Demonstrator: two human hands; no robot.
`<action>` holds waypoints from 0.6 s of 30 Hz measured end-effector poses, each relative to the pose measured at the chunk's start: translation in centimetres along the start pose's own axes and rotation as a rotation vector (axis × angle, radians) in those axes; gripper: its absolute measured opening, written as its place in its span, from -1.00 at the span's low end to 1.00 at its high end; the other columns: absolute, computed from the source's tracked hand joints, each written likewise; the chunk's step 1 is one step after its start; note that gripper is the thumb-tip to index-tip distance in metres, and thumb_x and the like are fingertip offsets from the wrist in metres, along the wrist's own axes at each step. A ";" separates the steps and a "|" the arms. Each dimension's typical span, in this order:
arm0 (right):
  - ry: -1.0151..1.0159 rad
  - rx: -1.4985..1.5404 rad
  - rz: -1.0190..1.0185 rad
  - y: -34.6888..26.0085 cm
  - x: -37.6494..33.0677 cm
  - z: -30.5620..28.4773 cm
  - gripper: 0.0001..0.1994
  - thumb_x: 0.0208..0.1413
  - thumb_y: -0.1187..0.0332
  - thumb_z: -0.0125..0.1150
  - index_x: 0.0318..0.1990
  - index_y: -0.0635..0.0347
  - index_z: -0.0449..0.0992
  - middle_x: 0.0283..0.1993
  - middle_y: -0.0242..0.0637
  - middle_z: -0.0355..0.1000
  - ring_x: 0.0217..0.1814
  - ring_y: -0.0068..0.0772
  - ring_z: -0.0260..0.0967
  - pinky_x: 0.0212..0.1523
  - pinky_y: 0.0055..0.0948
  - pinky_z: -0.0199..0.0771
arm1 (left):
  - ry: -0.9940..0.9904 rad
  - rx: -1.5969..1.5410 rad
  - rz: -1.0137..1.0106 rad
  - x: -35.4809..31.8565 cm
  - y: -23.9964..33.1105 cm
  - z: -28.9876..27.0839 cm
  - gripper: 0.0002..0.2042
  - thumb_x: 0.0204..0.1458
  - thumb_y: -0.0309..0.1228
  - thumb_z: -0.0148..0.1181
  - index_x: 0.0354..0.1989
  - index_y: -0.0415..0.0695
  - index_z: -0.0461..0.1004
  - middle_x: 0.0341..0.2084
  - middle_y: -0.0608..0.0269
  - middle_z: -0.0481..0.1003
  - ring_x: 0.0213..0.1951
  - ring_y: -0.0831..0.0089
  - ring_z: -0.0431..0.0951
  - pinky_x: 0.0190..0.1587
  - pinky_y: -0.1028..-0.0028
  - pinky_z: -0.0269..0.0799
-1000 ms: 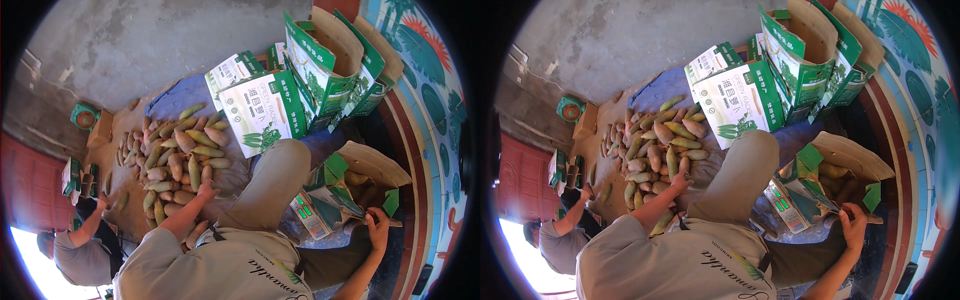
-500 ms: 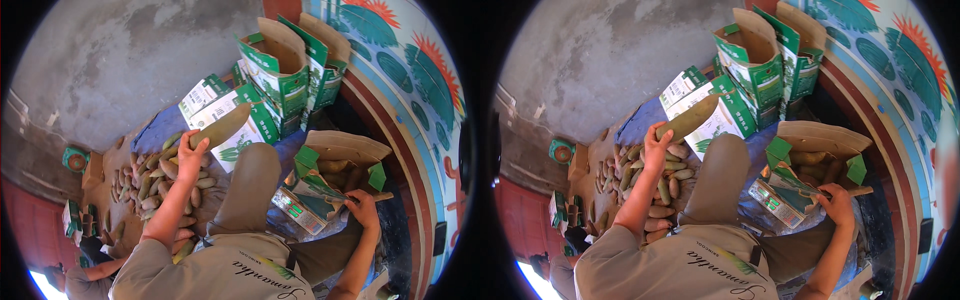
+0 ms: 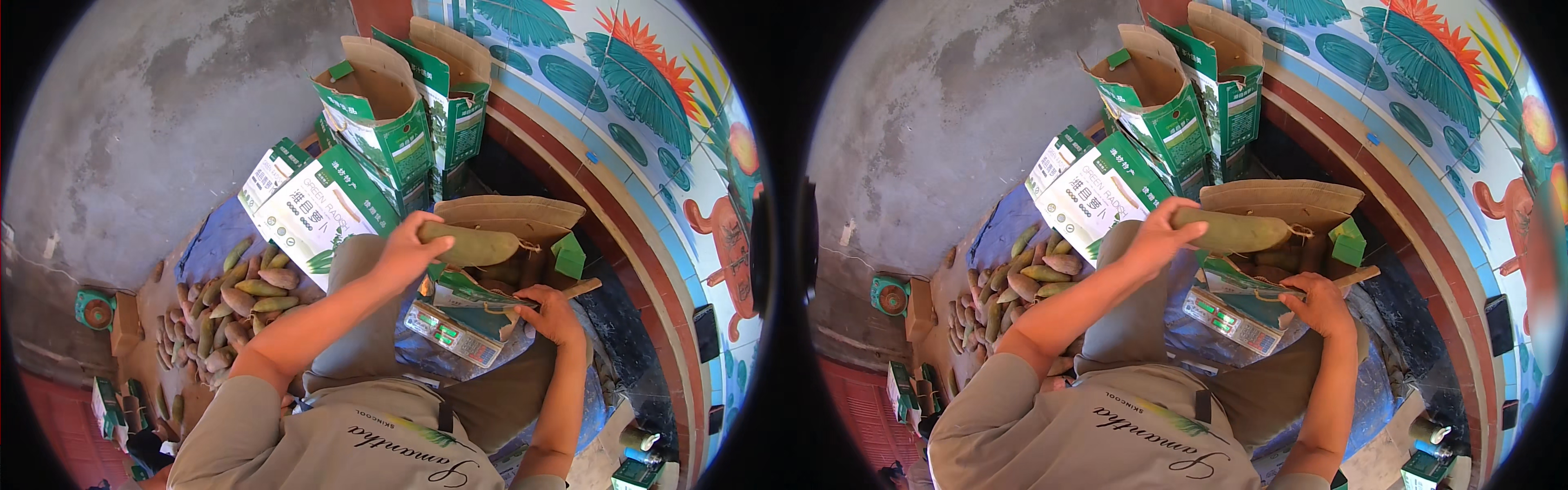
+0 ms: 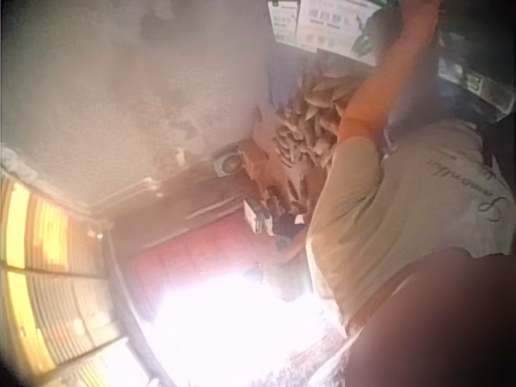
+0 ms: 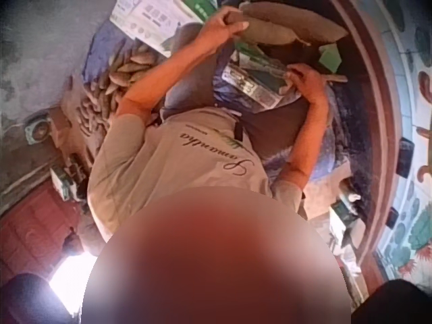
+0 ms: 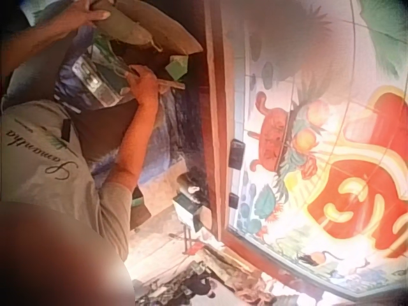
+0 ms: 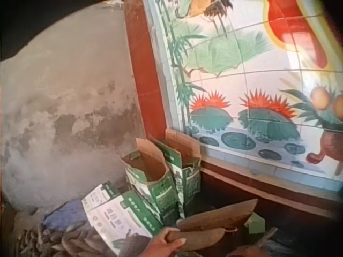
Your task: Picking up radishes from a pile, weighing them, and placing them into cardboard boxes.
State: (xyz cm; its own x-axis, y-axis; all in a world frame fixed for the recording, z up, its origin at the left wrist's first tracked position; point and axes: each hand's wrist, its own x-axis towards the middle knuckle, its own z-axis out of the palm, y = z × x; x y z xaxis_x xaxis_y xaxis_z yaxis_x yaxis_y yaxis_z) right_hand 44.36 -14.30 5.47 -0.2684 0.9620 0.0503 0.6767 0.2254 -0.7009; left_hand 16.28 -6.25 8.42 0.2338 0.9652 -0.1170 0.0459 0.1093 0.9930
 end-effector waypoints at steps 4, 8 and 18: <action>-0.044 0.028 0.063 -1.0 0.4 -0.4 -0.74 -0.13 0.34 0.27 -0.24 0.24 0.55 -0.34 -0.13 0.44 -0.25 -0.11 0.38 -0.24 -0.33 0.37 | -0.042 -0.092 -0.124 1.9 -1.9 3.2 -0.64 0.01 -0.42 0.20 -0.01 -0.13 0.31 -0.13 0.17 0.39 -0.11 0.43 0.44 -0.19 0.46 0.46; -0.041 0.037 0.023 -0.8 0.6 -0.3 -0.73 -0.13 0.35 0.27 -0.24 0.27 0.54 -0.33 -0.13 0.45 -0.25 -0.10 0.39 -0.23 -0.33 0.37 | -0.112 -0.138 -0.034 2.5 -3.2 2.2 -0.68 0.08 -0.47 0.08 0.03 -0.18 0.29 -0.03 0.11 0.38 -0.06 0.39 0.45 -0.13 0.48 0.43; 0.007 -0.099 0.038 -0.2 0.7 0.3 -0.80 -0.18 0.40 0.27 -0.35 0.29 0.52 -0.35 -0.10 0.45 -0.25 -0.05 0.40 -0.23 -0.28 0.37 | 0.345 0.100 0.245 -4.1 -3.0 -14.6 -0.83 0.08 -0.57 0.00 -0.15 -0.21 0.40 -0.18 0.24 0.47 -0.15 0.46 0.51 -0.15 0.50 0.41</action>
State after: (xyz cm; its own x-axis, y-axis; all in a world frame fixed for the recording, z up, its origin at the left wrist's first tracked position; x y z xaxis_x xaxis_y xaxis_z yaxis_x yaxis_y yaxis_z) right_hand 43.88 -13.69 5.44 -0.2368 0.9711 0.0297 0.7509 0.2023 -0.6287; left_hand 1.01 -7.02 6.17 -0.0879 0.9845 0.1518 0.1277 -0.1400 0.9819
